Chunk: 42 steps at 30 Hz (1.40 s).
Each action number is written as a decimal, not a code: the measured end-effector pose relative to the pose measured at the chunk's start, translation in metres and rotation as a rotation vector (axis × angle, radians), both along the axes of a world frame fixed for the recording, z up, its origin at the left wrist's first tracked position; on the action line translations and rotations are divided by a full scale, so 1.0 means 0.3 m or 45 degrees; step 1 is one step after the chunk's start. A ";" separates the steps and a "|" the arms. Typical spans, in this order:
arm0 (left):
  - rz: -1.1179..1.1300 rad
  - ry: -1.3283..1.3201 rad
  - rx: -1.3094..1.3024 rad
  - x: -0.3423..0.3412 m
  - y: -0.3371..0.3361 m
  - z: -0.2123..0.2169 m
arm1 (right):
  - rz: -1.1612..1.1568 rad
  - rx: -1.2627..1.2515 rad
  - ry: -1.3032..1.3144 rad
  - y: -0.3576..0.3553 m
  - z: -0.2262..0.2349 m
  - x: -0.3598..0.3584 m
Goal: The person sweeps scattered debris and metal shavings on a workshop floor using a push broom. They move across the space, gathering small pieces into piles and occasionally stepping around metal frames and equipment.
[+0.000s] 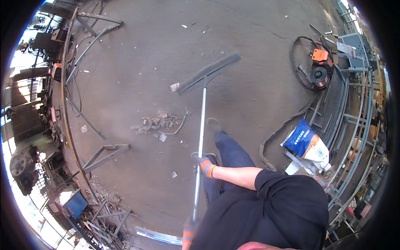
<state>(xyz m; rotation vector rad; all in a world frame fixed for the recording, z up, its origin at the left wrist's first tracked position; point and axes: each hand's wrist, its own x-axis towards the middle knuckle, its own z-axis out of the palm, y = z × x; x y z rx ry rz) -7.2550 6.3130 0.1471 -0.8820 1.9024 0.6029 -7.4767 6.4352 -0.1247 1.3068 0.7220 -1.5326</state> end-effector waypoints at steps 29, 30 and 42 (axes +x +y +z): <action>0.954 -0.602 1.235 -0.395 0.258 -0.145 | -0.191 0.643 0.439 0.735 -0.106 -0.066; 0.790 -0.441 1.206 -0.465 0.306 -0.152 | -0.122 0.850 0.443 0.790 -0.154 -0.082; -0.638 0.555 0.792 -0.628 0.598 -0.445 | -0.482 0.786 0.194 1.100 -0.379 -0.046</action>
